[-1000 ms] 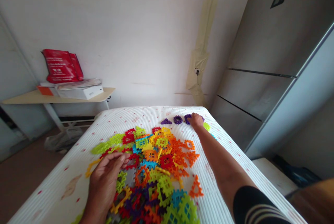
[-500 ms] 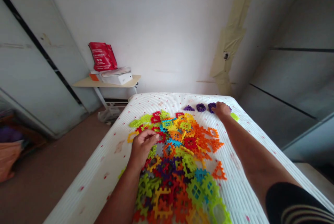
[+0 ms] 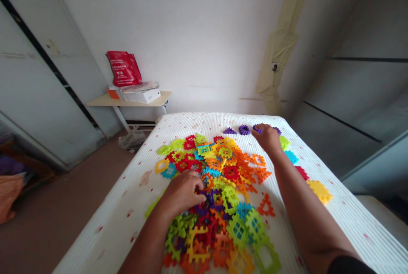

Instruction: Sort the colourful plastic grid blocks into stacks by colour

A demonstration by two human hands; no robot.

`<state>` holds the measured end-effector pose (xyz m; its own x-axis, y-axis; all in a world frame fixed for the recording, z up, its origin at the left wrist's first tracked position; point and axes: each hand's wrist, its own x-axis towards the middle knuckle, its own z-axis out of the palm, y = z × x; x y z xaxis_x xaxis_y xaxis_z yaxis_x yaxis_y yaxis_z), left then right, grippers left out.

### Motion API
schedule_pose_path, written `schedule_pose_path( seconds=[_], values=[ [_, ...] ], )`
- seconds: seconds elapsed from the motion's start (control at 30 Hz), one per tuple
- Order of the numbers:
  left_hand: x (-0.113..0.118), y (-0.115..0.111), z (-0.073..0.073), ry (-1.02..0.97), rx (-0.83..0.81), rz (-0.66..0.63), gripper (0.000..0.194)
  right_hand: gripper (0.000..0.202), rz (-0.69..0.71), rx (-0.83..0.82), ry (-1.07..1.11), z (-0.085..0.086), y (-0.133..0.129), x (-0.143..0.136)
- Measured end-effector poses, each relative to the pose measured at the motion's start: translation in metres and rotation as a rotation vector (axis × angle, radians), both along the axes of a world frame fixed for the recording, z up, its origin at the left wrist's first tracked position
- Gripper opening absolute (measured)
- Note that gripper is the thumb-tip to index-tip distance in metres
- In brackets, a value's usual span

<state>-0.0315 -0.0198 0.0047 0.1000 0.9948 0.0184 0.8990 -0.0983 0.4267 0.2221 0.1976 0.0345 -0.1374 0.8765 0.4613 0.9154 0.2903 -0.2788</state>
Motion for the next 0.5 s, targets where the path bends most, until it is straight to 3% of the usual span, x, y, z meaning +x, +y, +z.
schedule_pose_path(
  seconds=[0.23,0.5],
  values=[
    [0.0022,0.0024,-0.0095,-0.078,-0.033,-0.028,0.005,0.030,0.017,-0.043,0.026,0.0062,-0.0080,0.0006],
    [-0.0049,0.0026,-0.0003,-0.562,-0.032,0.119,0.010,0.027,-0.015,-0.120,-0.016,0.0098,-0.0090,0.0062]
  ],
)
